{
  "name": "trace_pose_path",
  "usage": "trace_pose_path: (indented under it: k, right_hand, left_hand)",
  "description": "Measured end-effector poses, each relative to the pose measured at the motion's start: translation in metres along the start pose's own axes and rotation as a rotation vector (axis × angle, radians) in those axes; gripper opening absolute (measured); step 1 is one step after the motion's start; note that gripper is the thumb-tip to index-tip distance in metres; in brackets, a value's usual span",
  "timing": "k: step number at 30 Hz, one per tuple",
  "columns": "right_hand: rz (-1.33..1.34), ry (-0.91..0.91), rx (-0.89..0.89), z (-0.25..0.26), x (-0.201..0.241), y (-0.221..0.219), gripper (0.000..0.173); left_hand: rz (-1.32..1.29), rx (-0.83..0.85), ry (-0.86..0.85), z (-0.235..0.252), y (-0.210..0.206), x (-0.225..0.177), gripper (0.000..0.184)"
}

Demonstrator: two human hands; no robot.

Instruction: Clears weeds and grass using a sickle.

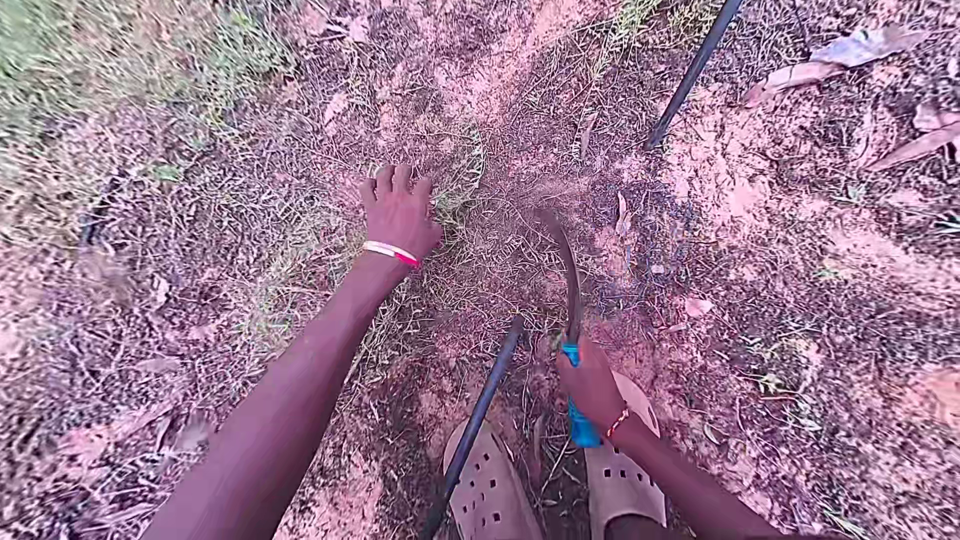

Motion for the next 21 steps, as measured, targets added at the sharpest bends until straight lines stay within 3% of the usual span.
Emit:
trace_pose_path:
  k: [3, 7, 10, 14, 19, 21]
  right_hand:
    - [-0.271, 0.174, 0.084, -0.018, 0.007, -0.004, 0.052]
    - [-0.272, 0.262, 0.061, -0.025, 0.002, 0.015, 0.050]
    - [-0.214, 0.373, -0.147, -0.032, -0.012, 0.027, 0.042]
    - [-0.073, 0.315, -0.359, -0.021, -0.032, 0.046, 0.042]
    - [0.145, 0.140, -0.331, -0.026, -0.059, 0.057, 0.037]
    - [0.149, 0.143, -0.302, -0.033, -0.067, 0.061, 0.037]
  left_hand:
    - [-0.007, 0.026, -0.027, 0.009, -0.016, -0.058, 0.066]
    - [-0.025, 0.304, 0.063, 0.021, -0.050, -0.084, 0.065]
    - [-0.092, 0.534, 0.113, 0.009, -0.086, -0.064, 0.073]
    - [-0.078, 0.550, 0.066, -0.021, -0.096, -0.047, 0.075]
    - [0.007, 0.561, -0.137, -0.043, -0.084, -0.013, 0.073]
    - [0.081, 0.608, -0.185, -0.042, -0.075, 0.011, 0.064]
Point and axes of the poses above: each hand's wrist, its own z-axis towards the middle knuckle, its own y-axis out of the back of the hand, x = y × z, the point moved 2 cm from there along z, towards the middle knuckle, and after that the axes turned 13 degrees about -x, right-handed, at the moved point
